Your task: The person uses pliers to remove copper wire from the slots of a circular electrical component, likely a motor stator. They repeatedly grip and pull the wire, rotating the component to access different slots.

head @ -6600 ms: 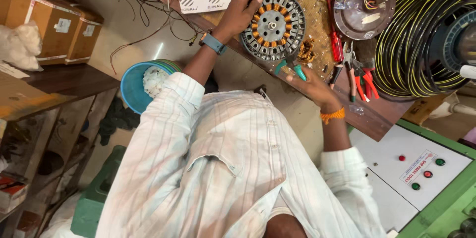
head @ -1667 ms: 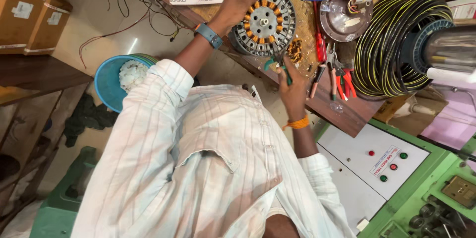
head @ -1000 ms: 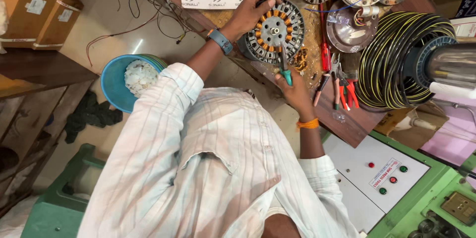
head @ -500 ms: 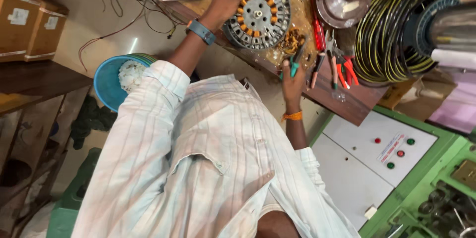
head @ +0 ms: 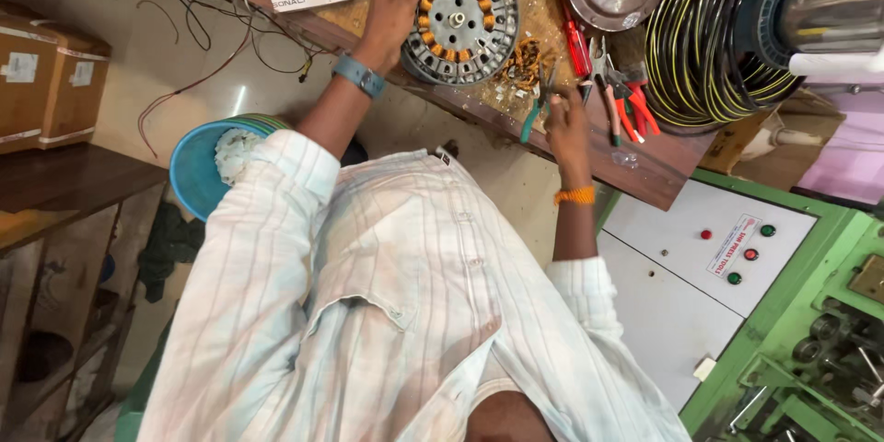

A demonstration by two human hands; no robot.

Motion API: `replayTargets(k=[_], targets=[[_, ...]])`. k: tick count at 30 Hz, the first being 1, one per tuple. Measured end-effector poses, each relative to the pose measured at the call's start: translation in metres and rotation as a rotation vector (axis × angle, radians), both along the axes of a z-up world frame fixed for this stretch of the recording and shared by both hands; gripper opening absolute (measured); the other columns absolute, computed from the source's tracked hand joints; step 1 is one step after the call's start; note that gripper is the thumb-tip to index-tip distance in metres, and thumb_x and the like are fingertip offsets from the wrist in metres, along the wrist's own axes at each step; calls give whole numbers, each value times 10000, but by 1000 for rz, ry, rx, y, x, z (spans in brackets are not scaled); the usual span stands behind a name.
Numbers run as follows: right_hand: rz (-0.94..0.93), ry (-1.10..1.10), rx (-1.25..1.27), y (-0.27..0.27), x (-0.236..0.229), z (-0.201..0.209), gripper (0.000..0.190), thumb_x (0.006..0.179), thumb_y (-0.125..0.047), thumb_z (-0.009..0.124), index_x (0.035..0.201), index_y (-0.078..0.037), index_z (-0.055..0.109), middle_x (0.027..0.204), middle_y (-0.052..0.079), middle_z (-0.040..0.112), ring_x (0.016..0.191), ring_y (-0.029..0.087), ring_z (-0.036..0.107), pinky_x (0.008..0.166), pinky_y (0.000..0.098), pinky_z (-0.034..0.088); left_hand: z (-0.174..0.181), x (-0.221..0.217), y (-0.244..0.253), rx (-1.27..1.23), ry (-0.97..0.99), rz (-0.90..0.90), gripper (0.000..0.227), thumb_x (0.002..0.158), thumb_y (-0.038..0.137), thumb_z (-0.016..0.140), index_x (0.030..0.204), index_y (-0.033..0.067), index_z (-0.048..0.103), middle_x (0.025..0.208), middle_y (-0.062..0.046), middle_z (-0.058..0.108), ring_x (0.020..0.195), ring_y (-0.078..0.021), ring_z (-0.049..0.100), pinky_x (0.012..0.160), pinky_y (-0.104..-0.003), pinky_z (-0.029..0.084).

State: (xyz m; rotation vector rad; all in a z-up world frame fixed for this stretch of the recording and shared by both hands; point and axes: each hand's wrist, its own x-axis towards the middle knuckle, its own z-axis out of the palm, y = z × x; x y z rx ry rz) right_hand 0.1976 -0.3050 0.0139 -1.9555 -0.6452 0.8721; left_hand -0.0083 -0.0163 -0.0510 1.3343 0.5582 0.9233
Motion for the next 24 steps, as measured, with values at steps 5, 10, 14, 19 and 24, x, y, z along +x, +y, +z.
replayTargets(k=[5, 10, 14, 19, 24], targets=[[-80, 142, 11, 3, -19, 58, 316, 1060, -192, 591, 1337, -39, 599, 667, -47, 456, 511, 26, 370, 432, 223, 259, 9, -6, -14, 43, -36, 139, 661, 1094, 498, 613, 1593, 226, 276, 1487, -73, 541, 1421, -280, 527, 1184, -485, 490], [-7, 100, 91, 10, -47, 96, 352, 1022, -126, 631, 1359, -26, 626, 747, -41, 525, 590, 32, 421, 497, 222, 311, 38, -10, -3, 16, 66, 9, 327, 1128, 417, 599, 1334, 173, 669, 1257, -73, 687, 1239, -201, 626, 1118, -394, 503], [225, -176, 109, 25, -78, 113, 316, 1036, -106, 660, 1330, 5, 693, 898, 51, 678, 756, 87, 554, 664, 263, 457, 53, -5, 15, -67, 126, -93, 280, 1058, 329, 657, 1297, 185, 630, 1075, -61, 740, 1042, -178, 717, 921, -351, 584], [310, -316, 26, 47, -92, 140, 294, 1025, -139, 661, 1281, 2, 692, 1025, 169, 768, 826, 183, 706, 752, 347, 564, 54, 11, 21, 217, 196, -12, 219, 1114, 275, 593, 1274, 133, 638, 1150, -54, 709, 1069, -215, 680, 906, -379, 568], [392, -516, -123, 58, -94, 144, 295, 1034, -167, 678, 1283, -13, 712, 1050, 257, 732, 828, 310, 712, 758, 406, 549, 50, 2, 22, 489, 184, -19, 240, 1184, 291, 503, 1276, 132, 657, 1157, -65, 703, 1041, -250, 668, 961, -418, 554]])
